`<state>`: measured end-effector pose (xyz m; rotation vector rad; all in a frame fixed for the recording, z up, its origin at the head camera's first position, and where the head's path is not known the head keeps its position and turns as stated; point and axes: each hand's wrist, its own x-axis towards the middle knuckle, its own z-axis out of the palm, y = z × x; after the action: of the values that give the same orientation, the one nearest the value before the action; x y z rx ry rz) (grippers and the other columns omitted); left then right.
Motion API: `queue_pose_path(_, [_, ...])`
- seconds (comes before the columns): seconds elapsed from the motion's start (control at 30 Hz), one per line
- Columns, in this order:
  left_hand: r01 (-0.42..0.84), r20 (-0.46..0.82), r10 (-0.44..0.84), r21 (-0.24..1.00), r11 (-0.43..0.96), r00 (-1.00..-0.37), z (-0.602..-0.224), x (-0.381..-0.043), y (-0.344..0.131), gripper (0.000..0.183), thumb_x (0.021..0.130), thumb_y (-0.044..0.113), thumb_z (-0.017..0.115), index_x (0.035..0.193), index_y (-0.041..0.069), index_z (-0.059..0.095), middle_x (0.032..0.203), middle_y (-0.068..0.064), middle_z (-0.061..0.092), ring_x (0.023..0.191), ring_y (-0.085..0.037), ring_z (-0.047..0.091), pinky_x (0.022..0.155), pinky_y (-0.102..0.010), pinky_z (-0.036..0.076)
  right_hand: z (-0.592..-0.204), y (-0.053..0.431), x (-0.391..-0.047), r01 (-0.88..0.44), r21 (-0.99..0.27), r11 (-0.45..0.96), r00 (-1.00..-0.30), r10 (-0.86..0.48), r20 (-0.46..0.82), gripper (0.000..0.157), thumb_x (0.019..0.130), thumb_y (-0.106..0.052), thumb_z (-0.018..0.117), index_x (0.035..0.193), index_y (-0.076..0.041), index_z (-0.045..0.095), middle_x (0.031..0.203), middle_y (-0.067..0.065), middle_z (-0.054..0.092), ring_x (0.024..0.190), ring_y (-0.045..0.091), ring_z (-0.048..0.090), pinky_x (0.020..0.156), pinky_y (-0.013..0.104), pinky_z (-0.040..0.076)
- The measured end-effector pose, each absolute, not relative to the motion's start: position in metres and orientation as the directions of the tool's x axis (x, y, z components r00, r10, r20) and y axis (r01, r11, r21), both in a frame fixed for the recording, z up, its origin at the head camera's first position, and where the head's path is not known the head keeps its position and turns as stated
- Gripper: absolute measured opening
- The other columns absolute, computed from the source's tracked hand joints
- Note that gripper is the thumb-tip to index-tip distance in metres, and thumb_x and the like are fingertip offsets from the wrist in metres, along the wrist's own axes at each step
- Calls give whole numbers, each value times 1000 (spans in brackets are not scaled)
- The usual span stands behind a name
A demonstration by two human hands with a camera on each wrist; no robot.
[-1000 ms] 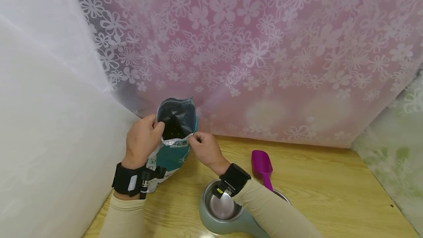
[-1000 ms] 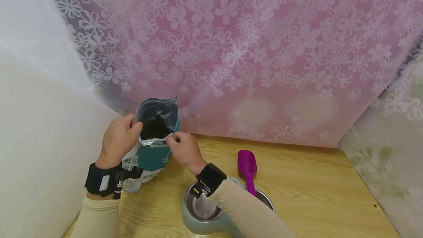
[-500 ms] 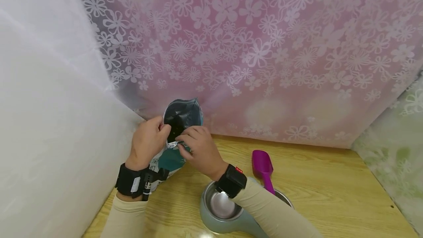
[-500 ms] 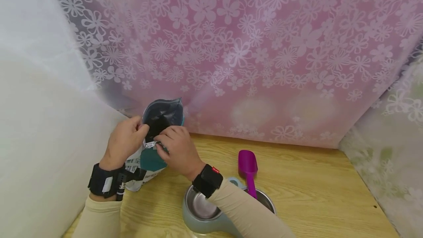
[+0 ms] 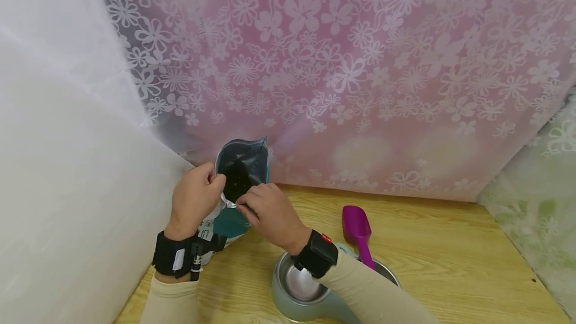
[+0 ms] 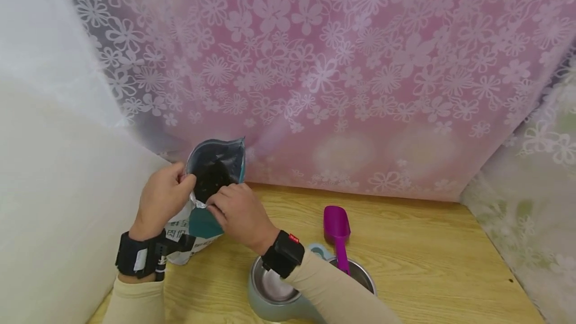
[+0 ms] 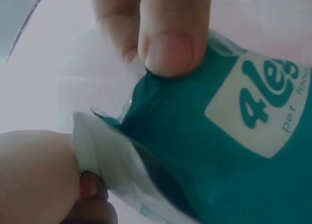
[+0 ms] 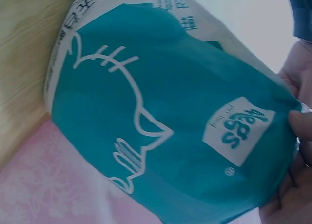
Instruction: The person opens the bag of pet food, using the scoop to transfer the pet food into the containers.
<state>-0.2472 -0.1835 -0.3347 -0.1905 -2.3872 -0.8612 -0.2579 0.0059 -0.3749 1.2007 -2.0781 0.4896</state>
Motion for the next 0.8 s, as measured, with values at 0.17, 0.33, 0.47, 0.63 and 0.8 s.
queue_pose_path(0.17, [330,577,-53,537,777,-815,-335,-243,-181,30,92,18,51,63,16,41,52,0,36,43,-20,35,39,-29,21,-368,9,-251,-877,-65,476,-405,-661,632,11,96,-23,61,100,-17,69,92,-6,61,81,10,53,73,24,37])
queue_pose_path(0.33, [364,600,-15,504,783,-800,-337,-241,-175,30,91,15,51,63,15,40,52,1,34,43,-18,34,40,-28,21,-366,16,-249,-866,-186,464,-482,-677,556,12,96,-22,60,102,-17,69,92,-8,61,81,7,52,77,22,38])
queue_pose_path(0.47, [388,632,8,465,796,-775,-341,-238,-171,32,91,13,51,61,14,39,51,1,33,41,-17,31,38,-28,21,-371,20,-245,-870,-211,445,-482,-684,548,11,95,-23,61,102,-18,68,95,-8,61,85,7,54,81,22,39])
queue_pose_path(0.63, [391,643,-2,468,793,-766,-348,-235,-168,32,91,14,51,62,15,39,49,2,33,39,-16,32,37,-28,21,-376,26,-241,-878,-219,427,-472,-689,549,17,97,-25,58,109,-16,65,104,-7,59,95,8,52,87,24,38])
queue_pose_path(0.8, [391,641,-18,491,779,-768,-355,-233,-163,30,91,17,51,63,18,40,49,4,34,40,-15,34,38,-28,21,-381,53,-240,-851,-286,440,-513,-581,632,32,92,-17,59,123,-9,56,122,-1,51,113,14,46,97,29,36])
